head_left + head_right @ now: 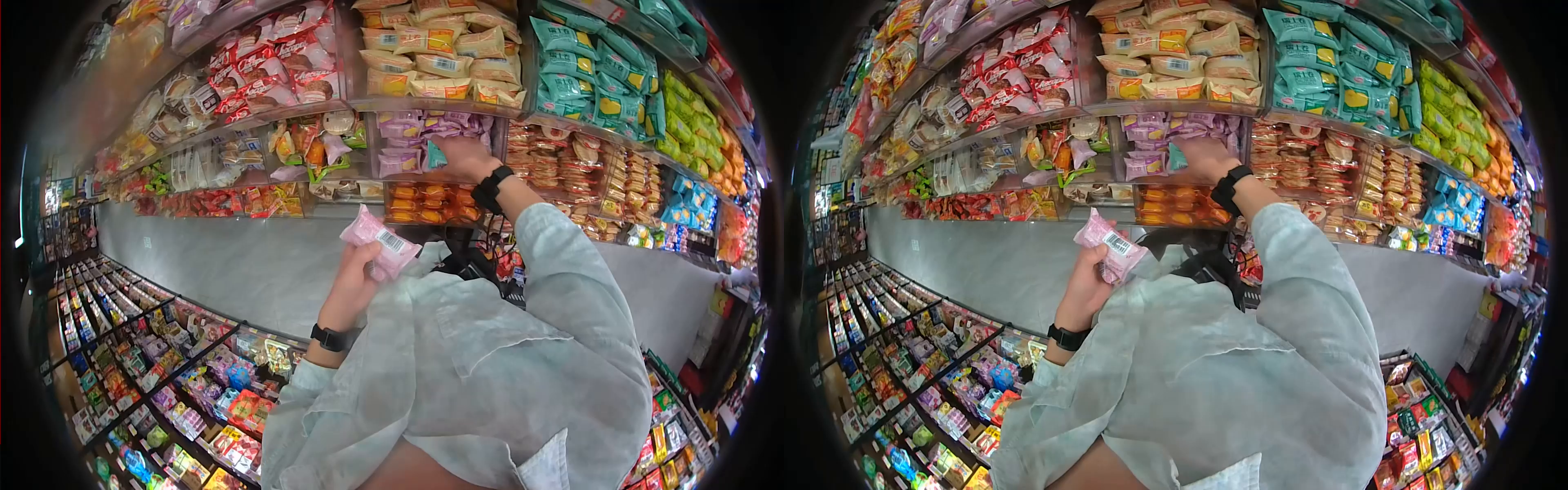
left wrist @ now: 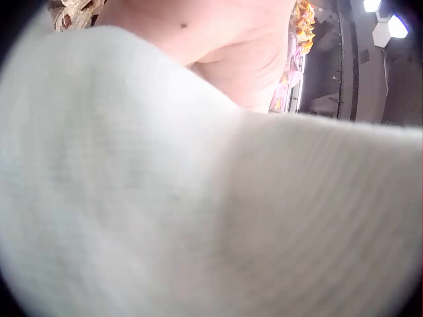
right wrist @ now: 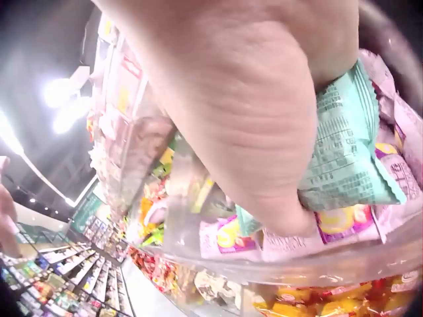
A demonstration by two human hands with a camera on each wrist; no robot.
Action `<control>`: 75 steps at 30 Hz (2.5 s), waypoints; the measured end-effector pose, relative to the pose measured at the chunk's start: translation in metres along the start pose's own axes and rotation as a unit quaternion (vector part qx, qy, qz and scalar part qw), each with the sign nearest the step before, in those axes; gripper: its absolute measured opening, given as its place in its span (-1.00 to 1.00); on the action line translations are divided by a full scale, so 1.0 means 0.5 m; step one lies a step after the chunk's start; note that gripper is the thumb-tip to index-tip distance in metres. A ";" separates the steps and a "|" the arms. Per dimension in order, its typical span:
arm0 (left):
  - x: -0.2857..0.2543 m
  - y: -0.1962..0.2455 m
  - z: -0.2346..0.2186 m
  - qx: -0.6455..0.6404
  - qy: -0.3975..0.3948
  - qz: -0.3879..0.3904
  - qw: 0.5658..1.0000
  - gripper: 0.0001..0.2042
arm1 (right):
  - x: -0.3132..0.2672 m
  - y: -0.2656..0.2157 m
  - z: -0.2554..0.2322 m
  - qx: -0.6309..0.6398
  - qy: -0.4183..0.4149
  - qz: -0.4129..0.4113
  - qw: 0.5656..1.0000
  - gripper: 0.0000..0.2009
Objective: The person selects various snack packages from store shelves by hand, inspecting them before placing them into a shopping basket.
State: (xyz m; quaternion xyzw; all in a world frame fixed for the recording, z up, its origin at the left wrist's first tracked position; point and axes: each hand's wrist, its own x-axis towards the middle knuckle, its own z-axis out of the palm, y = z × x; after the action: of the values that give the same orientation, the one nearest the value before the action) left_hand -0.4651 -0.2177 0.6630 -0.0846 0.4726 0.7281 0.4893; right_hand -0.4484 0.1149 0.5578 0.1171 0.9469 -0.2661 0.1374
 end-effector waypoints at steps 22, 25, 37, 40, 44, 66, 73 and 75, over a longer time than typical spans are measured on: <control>0.053 0.112 -0.073 0.213 -0.106 -0.061 0.969 -0.31 | -0.262 -0.206 -0.075 0.429 0.139 0.065 0.890 -0.56; 0.044 0.142 -0.094 0.223 -0.154 -0.078 0.959 -0.29 | -0.284 -0.315 -0.090 0.409 0.064 0.071 0.907 -0.61; 0.028 0.152 -0.218 0.280 -0.329 -0.025 0.901 -0.03 | -0.288 -0.564 -0.028 0.354 0.027 0.128 0.926 -0.39; 0.023 0.173 -0.225 0.235 -0.361 -0.037 0.902 0.02 | -0.300 -0.563 -0.033 0.361 0.034 0.145 0.921 -0.42; 0.024 0.198 -0.218 0.170 -0.325 -0.110 0.924 0.01 | -0.303 -0.551 -0.033 0.411 0.051 0.212 0.885 -0.43; 0.339 0.084 0.017 0.379 -0.101 -0.027 0.919 -0.52 | -0.372 -0.053 -0.140 0.571 0.128 0.158 0.795 -0.44; 0.466 0.084 0.033 0.564 -0.036 0.016 0.825 -0.37 | -0.367 0.040 -0.151 0.591 0.101 0.132 0.789 -0.44; 0.464 0.086 0.071 0.532 -0.029 0.023 0.846 -0.31 | -0.364 0.059 -0.146 0.591 0.099 0.136 0.789 -0.45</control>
State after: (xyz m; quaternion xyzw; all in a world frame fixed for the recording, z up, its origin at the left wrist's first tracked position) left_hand -0.6046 -0.0465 0.5723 0.2208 0.7751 0.3779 0.4557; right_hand -0.2840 0.1514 0.6625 0.3284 0.5877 -0.7392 -0.0189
